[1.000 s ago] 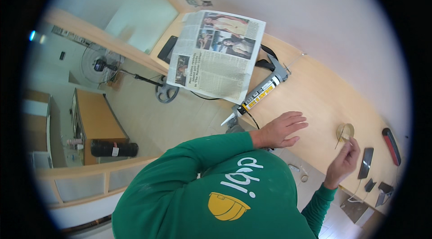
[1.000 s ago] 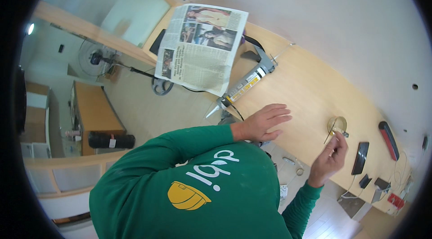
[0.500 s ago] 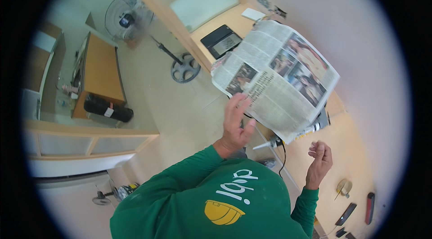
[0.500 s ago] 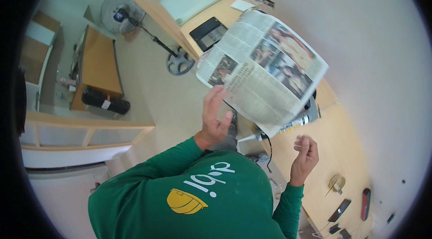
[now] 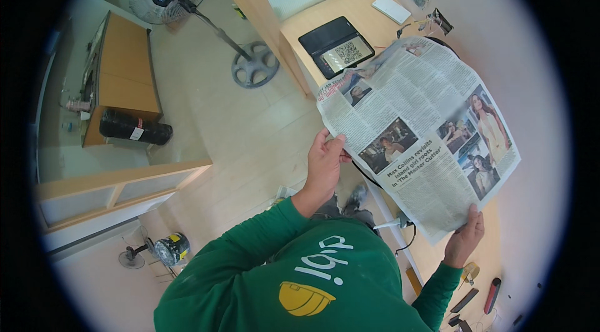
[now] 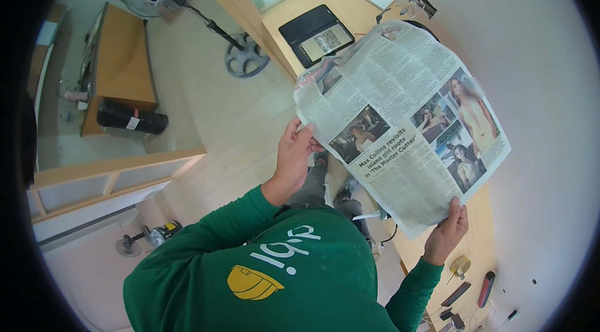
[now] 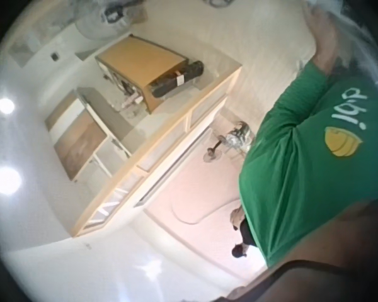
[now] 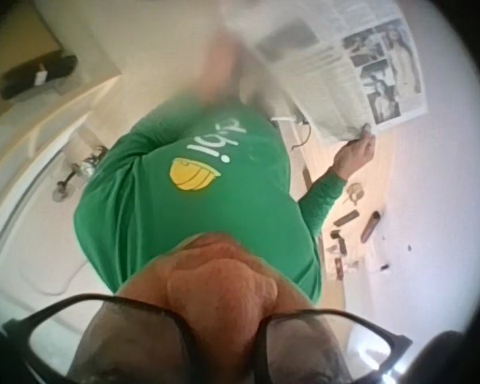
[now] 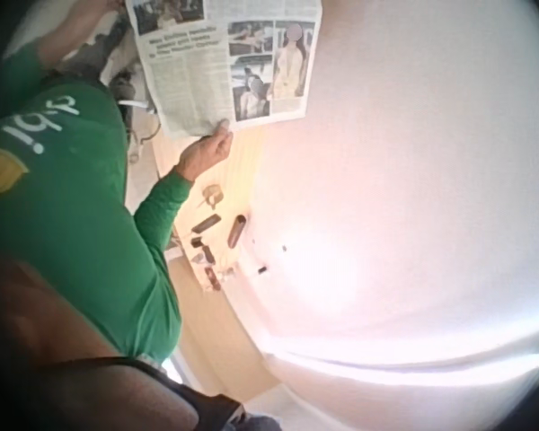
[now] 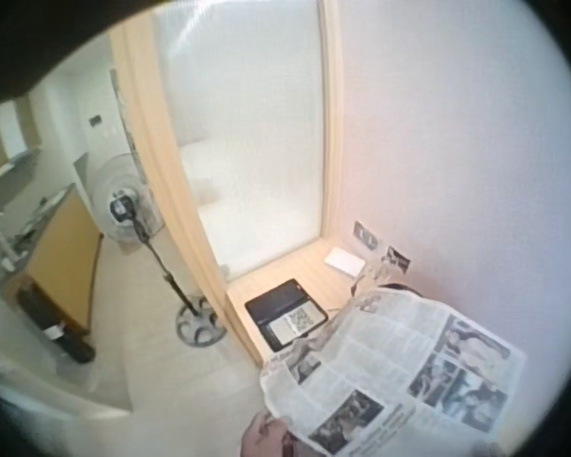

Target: The person assembles a wooden cabinet by moving a cardboard box, sweeping the floor, and placing newspapers inside the cabinet. They then apply tape to the interior corner and smooth the surface with a sanding block.

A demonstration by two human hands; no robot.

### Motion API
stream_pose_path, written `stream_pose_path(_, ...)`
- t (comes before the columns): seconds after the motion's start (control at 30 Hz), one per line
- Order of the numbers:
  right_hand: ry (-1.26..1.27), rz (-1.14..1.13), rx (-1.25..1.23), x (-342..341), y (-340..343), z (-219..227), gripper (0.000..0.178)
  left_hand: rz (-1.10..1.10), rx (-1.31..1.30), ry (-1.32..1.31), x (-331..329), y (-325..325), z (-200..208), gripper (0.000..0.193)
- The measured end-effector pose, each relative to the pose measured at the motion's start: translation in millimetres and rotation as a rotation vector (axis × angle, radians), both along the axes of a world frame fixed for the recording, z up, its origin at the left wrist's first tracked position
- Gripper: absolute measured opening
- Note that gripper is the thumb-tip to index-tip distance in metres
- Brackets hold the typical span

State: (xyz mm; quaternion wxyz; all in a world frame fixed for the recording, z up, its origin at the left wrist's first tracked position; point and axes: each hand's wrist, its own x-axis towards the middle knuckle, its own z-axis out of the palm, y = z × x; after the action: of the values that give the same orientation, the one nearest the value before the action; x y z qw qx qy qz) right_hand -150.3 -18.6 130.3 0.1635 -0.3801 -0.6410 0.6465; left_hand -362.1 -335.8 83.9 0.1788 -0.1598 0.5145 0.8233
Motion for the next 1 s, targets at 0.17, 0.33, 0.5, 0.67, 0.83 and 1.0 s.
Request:
stream_pose_path(0.17, 0.115, -0.204, 0.192, -36, -42, 25, 0.029, -0.056, 0.071, 0.058, -16, -5, 2, 0.030)
stream_pose_path(0.33, 0.118, -0.159, 0.179, -16, -34, 7, 0.028, -0.112, 0.047, 0.126, -35, -11, 33, 0.035)
stream_pose_path(0.5, 0.017, -0.123, 0.234, -11, -37, 0, 0.026, -0.219, -0.092, 0.163, -53, -23, 63, 0.035)
stream_pose_path(0.67, -0.065, -0.362, 0.446, -27, -58, 14, 0.041, -0.273, -0.040, 0.117, -58, -40, 70, 0.034)
stream_pose_path(0.83, -0.044, -0.422, 0.768, -69, -107, 60, 0.043, -0.330, 0.022, 0.007, -87, -81, 58, 0.036)
stream_pose_path(1.0, 0.155, -0.278, 0.897, -140, -192, 70, 0.015, -0.316, 0.022, 0.080, -116, -184, -11, 0.036)
